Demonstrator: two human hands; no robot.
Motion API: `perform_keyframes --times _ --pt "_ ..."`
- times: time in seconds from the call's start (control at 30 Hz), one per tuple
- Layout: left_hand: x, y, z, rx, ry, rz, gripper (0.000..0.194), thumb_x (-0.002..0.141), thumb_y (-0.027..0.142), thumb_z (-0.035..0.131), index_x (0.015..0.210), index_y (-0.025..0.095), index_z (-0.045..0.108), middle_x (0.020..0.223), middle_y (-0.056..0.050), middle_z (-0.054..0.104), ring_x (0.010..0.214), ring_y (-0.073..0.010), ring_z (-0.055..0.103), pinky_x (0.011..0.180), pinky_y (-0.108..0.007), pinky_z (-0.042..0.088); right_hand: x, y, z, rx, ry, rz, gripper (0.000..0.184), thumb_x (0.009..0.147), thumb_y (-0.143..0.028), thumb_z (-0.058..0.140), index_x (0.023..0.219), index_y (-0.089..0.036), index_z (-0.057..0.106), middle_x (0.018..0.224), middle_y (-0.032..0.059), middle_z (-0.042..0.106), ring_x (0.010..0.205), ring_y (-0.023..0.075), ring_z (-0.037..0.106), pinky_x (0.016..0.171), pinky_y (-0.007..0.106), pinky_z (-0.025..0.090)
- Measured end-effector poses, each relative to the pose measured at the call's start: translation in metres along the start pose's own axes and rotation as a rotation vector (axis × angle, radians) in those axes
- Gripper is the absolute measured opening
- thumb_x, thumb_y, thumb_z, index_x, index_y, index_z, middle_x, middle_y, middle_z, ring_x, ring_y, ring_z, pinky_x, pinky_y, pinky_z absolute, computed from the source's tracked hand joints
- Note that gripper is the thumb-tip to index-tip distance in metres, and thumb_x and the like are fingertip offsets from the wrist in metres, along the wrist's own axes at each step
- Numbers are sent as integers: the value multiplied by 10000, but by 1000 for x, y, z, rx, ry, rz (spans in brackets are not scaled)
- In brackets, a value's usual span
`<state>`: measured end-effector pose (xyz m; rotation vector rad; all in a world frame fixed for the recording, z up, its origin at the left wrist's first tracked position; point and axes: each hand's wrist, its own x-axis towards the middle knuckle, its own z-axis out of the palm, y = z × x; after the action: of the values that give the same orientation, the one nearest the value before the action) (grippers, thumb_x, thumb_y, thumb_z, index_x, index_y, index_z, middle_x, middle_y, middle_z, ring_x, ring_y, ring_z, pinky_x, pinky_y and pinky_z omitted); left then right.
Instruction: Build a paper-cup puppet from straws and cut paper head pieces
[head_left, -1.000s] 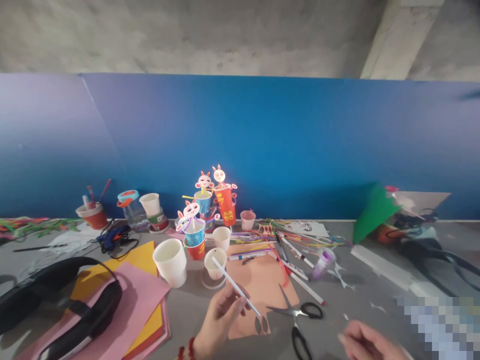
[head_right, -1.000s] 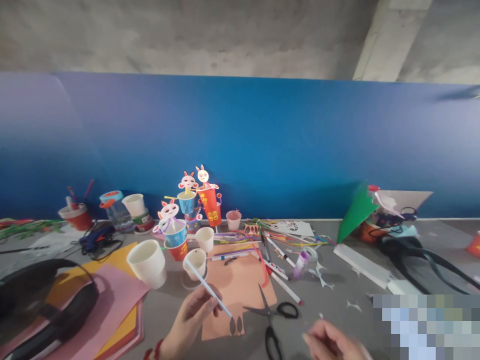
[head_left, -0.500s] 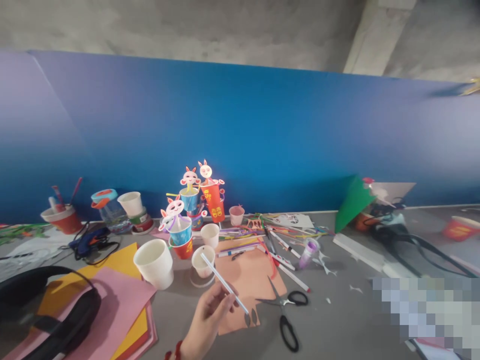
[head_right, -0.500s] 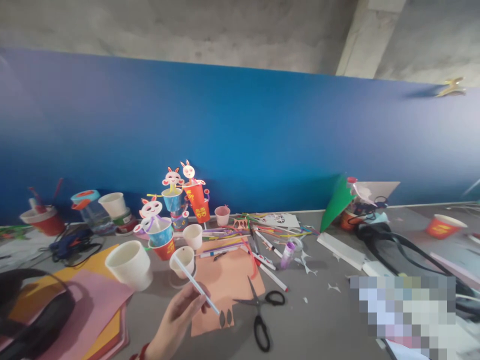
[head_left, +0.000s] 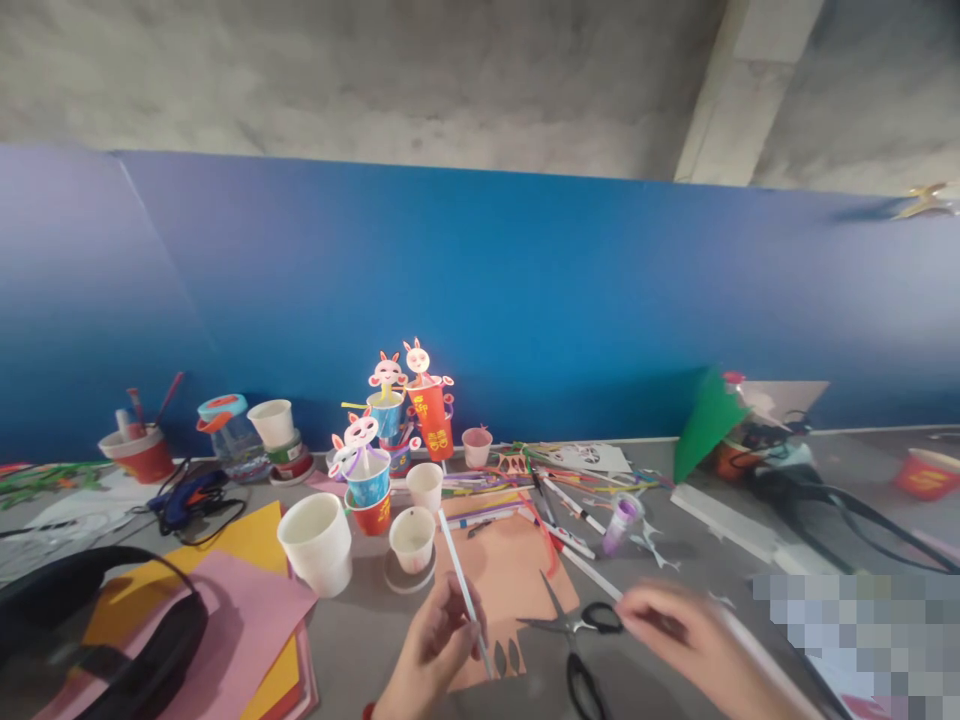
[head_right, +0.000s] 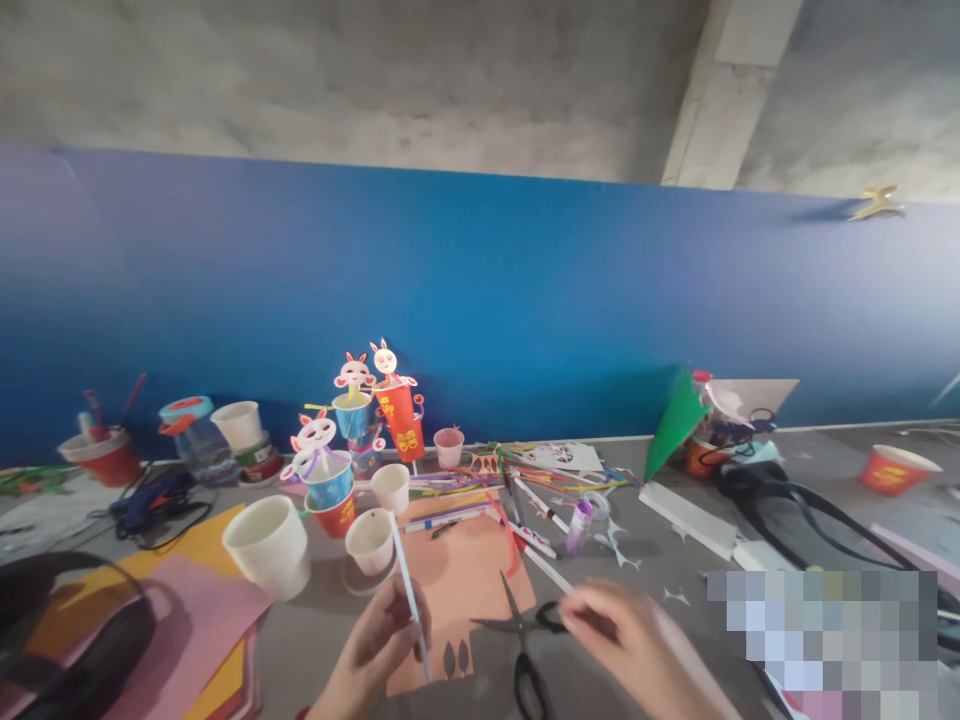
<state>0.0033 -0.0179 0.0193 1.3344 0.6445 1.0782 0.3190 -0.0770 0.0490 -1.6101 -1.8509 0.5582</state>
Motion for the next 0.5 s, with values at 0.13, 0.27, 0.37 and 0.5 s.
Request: perform_keyframes --times 0.13,0.27,0.37,0.5 --pt "0 -8 -3 -117 -56 -10 116 814 250 657 835 175 571 706 -13 601 647 -146 536 634 -254 441 120 -50 32 -381 -124 -193 231 960 -208 480 988 -207 710 1037 47 733 965 179 667 836 250 487" --pt "1 -21 -10 -237 -51 27 110 749 221 642 799 183 551 668 10 572 566 -129 538 546 -226 382 193 -73 72 -530 -250 -213 143 949 -237 581 977 -151 690 1050 73 705 1004 210 651 895 382 509" --pt "3 -32 -17 -244 -75 67 124 754 259 644 796 175 563 612 18 555 485 -103 494 483 -205 317 214 -74 90 -664 -359 -207 218 947 -310 612 1097 -154 642 1124 70 664 987 212 654 865 422 545" --pt "6 -39 -24 -182 -140 47 242 778 374 700 800 176 562 615 9 553 505 -102 471 489 -199 330 225 -72 96 -785 -449 -229 234 949 -304 611 1132 -160 631 1160 74 651 1016 220 646 877 428 544"
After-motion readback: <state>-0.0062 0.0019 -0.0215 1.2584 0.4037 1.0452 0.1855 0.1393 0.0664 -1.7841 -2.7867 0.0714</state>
